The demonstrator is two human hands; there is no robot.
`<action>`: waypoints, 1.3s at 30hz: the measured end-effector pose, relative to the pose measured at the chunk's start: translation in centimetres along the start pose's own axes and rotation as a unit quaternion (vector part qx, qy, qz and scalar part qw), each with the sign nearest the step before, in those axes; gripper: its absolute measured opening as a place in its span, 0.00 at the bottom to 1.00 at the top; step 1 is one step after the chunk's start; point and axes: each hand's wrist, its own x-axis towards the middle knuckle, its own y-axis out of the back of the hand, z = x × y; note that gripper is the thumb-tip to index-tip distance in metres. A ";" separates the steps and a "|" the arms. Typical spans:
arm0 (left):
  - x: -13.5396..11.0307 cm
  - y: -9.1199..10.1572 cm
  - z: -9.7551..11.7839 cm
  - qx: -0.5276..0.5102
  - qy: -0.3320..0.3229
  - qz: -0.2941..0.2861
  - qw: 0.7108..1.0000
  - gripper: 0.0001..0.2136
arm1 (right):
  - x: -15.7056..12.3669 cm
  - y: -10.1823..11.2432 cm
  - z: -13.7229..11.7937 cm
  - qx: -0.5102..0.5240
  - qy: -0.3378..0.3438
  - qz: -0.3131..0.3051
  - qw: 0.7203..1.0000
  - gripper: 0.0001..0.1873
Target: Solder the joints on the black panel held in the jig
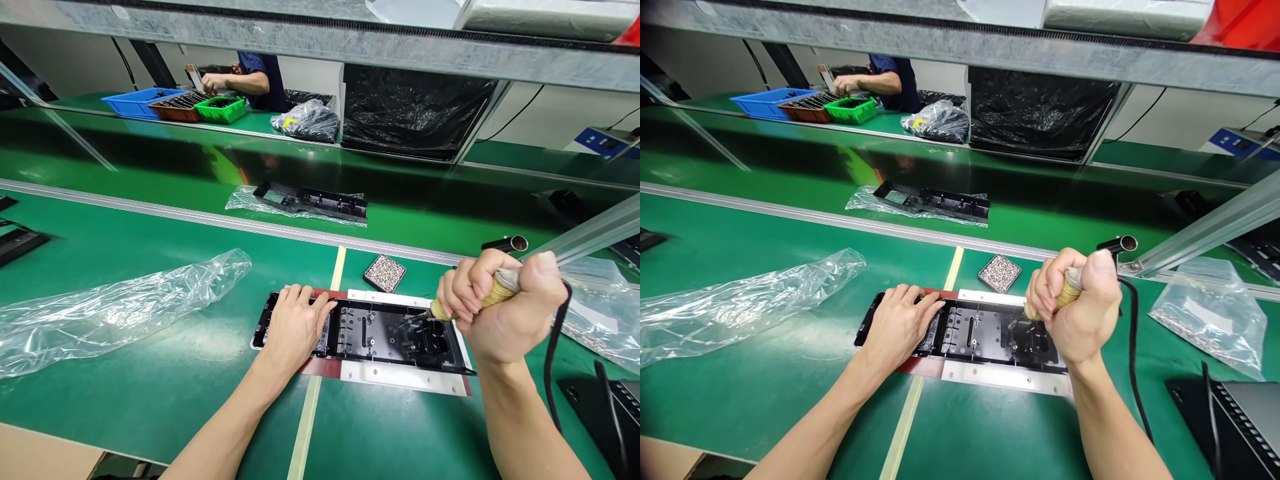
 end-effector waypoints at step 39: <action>-0.8 -2.5 -2.2 0.008 -0.018 0.013 1.000 0.16 | -0.1 -0.4 4.6 0.006 -0.022 -0.022 0.999 0.29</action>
